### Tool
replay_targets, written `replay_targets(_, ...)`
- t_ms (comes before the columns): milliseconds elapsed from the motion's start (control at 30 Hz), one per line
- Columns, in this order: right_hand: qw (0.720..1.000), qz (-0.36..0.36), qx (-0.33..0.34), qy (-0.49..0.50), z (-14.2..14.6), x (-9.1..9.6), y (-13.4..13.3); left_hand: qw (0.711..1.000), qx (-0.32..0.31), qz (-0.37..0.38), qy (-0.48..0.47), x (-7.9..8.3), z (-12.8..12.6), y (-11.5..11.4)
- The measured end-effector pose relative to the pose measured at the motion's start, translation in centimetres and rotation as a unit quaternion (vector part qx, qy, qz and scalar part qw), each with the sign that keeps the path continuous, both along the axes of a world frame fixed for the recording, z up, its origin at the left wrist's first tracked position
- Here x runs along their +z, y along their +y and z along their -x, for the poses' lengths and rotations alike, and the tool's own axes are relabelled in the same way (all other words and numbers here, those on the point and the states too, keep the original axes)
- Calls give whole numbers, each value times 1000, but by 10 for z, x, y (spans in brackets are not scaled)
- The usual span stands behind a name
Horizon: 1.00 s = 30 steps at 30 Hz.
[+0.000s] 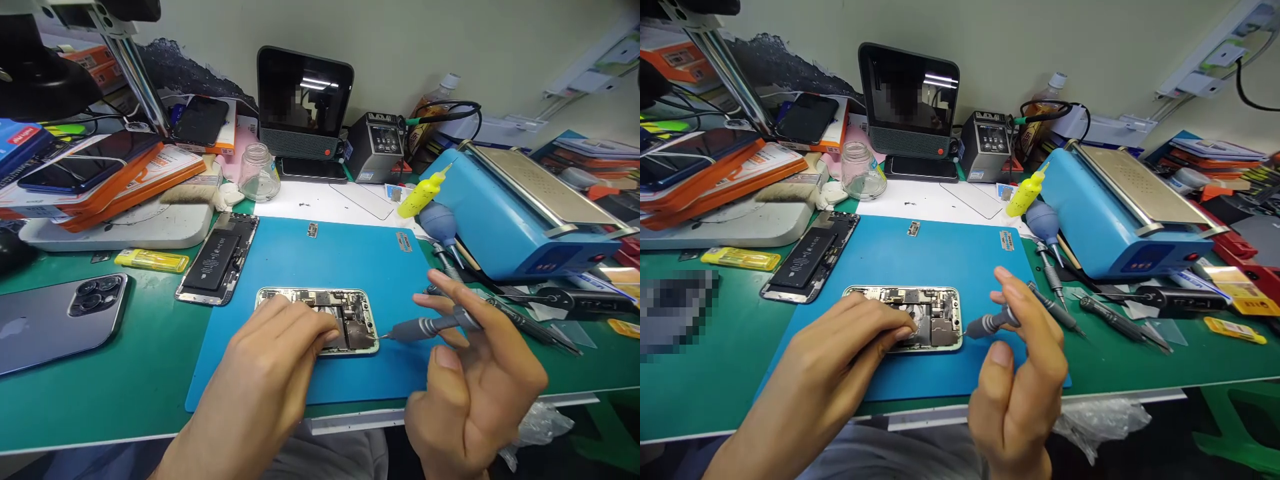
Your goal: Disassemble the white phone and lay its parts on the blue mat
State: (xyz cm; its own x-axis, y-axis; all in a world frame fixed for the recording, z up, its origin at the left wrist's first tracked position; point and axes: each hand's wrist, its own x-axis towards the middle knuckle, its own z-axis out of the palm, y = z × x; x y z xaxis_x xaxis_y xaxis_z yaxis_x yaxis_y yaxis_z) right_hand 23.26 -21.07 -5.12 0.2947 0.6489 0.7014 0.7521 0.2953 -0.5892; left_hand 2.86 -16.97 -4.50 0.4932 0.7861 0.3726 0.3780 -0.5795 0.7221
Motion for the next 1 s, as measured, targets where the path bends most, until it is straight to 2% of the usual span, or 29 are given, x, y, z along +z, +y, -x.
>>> replay_targets(400,1000,-6,-6,30,1,-1,-1,999,-19,-24,27,-3,-1,2)
replay_targets(567,993,-17,-3,117,2,0,-5,999,-22,-23,26,-3,0,1)
replay_targets(633,991,-25,17,130,1,-1,-7,999,-24,-23,27,-2,0,1)
replay_targets(800,986,-7,117,121,-1,-3,-10,998,-44,-26,40,1,-1,2)
replay_targets(1000,982,-34,168,76,-4,-7,-12,996,-60,-40,47,-1,-2,3)
